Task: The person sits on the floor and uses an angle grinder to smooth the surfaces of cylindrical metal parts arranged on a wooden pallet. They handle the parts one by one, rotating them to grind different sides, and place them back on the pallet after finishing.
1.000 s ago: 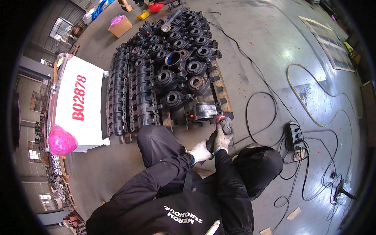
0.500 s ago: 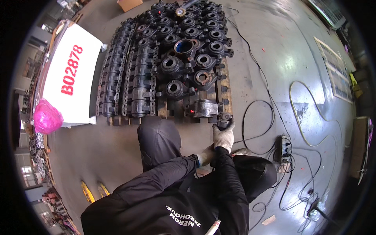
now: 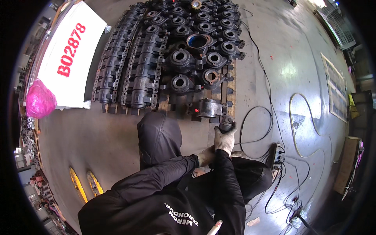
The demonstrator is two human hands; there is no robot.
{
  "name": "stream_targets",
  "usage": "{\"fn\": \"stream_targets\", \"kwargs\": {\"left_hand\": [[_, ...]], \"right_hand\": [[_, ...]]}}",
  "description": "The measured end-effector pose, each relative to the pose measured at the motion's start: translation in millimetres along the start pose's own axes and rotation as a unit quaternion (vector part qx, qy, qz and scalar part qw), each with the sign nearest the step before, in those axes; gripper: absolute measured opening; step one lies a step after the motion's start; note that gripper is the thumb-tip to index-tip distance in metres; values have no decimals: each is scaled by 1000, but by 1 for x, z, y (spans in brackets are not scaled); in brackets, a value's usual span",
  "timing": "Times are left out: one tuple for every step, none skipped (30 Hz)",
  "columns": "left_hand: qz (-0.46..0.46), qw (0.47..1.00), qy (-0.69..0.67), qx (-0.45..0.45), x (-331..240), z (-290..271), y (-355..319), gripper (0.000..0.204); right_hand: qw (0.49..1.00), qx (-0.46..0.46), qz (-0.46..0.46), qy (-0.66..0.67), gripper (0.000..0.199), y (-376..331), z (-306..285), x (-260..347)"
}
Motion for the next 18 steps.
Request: {"fn": "stream_targets", "kwargs": {"left_hand": [[9,998,54,12,-4,-1,3,59],[18,994,107,24,-7,-1,4,59],[62,987,144,31,-11,-2,6,60],[102,977,180,43,-27,0,3,60],[125,954,266,58,-31,0,0,59],[151,923,347,69,-35,2,-3,58],[158,863,472,89,-36,8,-2,56],[162,784,589,108,-33,12,-1,53],[138,807,567,91,-29,12,-3,51],[114,827,546,72,-22,10,-5,50],[75,864,494,67,-15,7,-7,51],[38,896,440,57,-8,3,-9,53],[-15,934,351,59,-5,-5,-16,57],[-38,940,335,59,-5,-8,-17,59],[-61,944,317,59,-6,-9,-19,60],[-54,923,377,55,-10,-13,-19,59],[-50,898,433,53,-14,-17,-19,58],[-46,870,488,50,-18,-22,-19,57]], "right_hand": [[1000,-13,1,8,98,-1,-5,-1],[999,-18,7,38,99,2,-8,-8],[998,-26,-1,56,99,5,-12,-11],[997,-36,-3,73,99,4,-15,-16],[996,-31,17,88,99,-1,-21,-6],[993,-29,7,113,99,-2,-21,-10],[990,-31,-1,139,98,1,-22,-18],[985,-33,-9,166,97,3,-21,-27],[976,-10,-13,215,95,5,-18,-35],[975,5,4,221,94,2,-15,-36],[974,21,21,226,93,-2,-11,-36],[971,37,37,232,92,-6,-6,-35],[975,33,19,217,92,-10,-3,-34],[979,29,0,202,92,-13,0,-32],[977,37,-6,211,92,-14,4,-32],[974,47,-14,222,92,-16,9,-30],[975,63,-9,213,92,-23,10,-17],[976,79,-4,205,92,-29,8,-4]]}}
Point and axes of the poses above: each hand's wrist, its own y-axis towards the middle knuckle, its own z-axis out of the palm, x = y × z, the point moved 1 cm from there along y, towards the middle knuckle, and after that the axes turned 10 degrees about y, right-handed, at the moved point
